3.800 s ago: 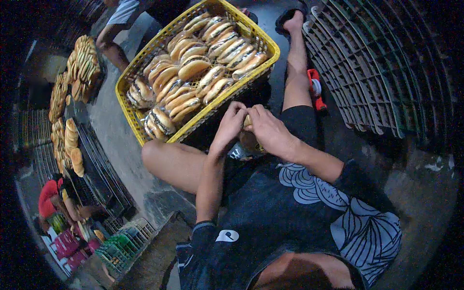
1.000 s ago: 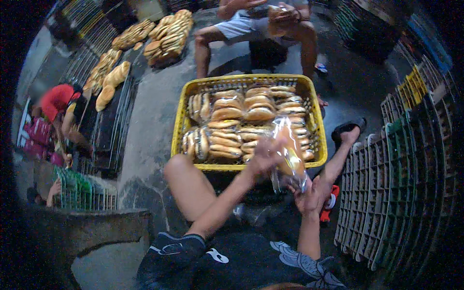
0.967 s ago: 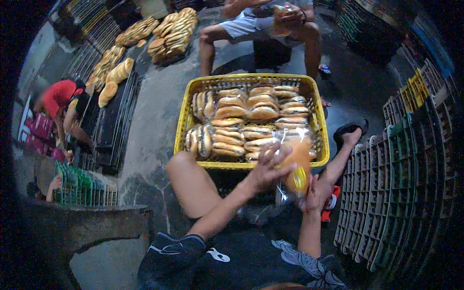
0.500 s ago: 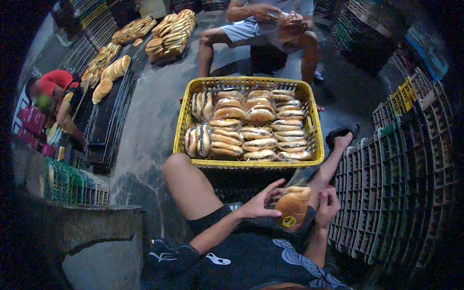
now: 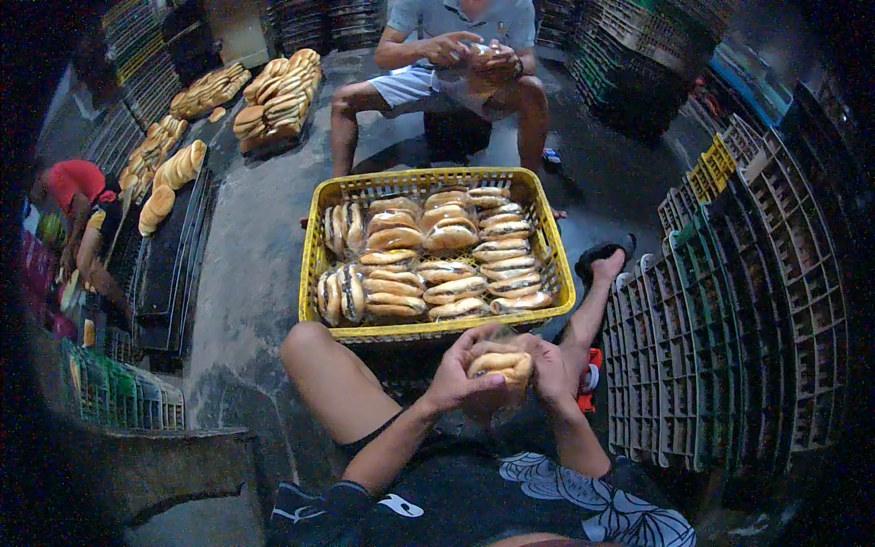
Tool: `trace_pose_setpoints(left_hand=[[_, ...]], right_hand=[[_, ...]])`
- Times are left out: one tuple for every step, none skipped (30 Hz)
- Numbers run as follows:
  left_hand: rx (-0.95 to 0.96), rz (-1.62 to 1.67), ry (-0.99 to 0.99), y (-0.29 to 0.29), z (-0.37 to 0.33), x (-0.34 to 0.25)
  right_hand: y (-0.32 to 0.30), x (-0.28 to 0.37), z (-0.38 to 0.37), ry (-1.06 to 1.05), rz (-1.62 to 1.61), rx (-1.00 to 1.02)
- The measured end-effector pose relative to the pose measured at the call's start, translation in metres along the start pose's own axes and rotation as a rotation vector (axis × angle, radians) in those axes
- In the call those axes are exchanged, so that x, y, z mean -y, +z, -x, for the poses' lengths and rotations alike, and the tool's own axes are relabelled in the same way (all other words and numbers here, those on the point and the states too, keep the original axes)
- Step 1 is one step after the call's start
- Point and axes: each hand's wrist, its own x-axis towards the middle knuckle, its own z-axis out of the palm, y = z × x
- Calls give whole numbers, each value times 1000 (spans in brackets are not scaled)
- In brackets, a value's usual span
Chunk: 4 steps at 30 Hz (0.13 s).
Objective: The person sits on the floor and repeatedly picks buns from a basket, places them into clear plastic bags, and seals the bags. The sealed buns are then placed back into the basket. The process is repeated continuously.
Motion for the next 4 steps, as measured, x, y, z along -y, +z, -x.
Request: trace_pose_setpoints(left_hand=[[1, -66, -27, -6, 0, 2], [38, -134, -31, -13, 0, 3], [70, -194, -38, -17, 1, 7], [78, -246, 37, -21, -3, 14]], right_hand=[[7, 3, 2, -186, 104, -38], [16, 7, 2, -370, 210, -77], [22, 11, 4, -544, 322, -116], [20, 18, 8, -472, 546, -25]])
